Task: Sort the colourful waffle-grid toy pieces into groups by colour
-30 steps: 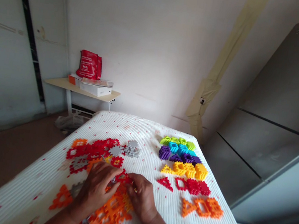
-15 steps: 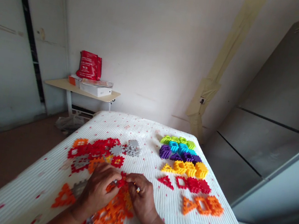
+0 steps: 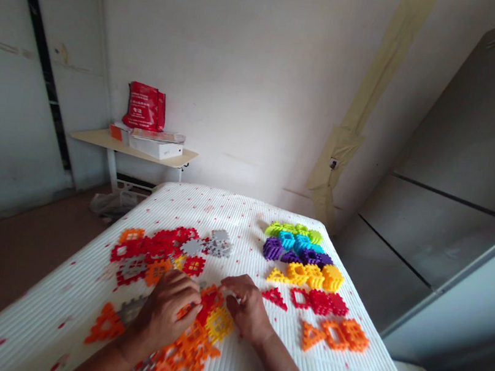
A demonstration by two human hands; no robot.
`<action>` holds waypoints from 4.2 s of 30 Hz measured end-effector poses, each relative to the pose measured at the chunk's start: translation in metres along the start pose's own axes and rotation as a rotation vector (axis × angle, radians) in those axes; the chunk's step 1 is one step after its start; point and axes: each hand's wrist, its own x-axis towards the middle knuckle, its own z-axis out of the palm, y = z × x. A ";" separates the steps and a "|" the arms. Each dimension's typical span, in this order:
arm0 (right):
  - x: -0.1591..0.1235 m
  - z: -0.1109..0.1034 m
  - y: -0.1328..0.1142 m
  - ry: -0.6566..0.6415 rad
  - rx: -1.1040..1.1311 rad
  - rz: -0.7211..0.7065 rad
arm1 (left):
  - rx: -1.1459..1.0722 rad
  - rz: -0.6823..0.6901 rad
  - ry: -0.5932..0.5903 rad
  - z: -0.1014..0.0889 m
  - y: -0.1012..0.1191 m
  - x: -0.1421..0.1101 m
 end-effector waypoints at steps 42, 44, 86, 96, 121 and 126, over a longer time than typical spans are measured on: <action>0.013 0.023 -0.009 -0.118 0.117 0.042 | -0.031 -0.009 0.132 0.004 -0.012 -0.007; 0.012 0.017 -0.012 -0.158 0.097 0.079 | -0.053 0.042 0.128 0.001 -0.009 -0.004; -0.010 -0.083 0.011 -0.335 -0.999 0.505 | -0.053 0.073 0.105 0.012 -0.021 -0.012; 0.003 -0.084 0.012 -0.486 -1.058 0.417 | -0.078 0.086 0.129 0.013 -0.022 -0.012; -0.007 -0.084 -0.011 -0.456 -1.056 0.244 | 0.059 -0.459 -0.134 -0.009 -0.037 0.005; -0.014 -0.053 -0.037 -0.459 -0.957 0.068 | 0.176 -0.404 -0.329 -0.010 -0.038 0.017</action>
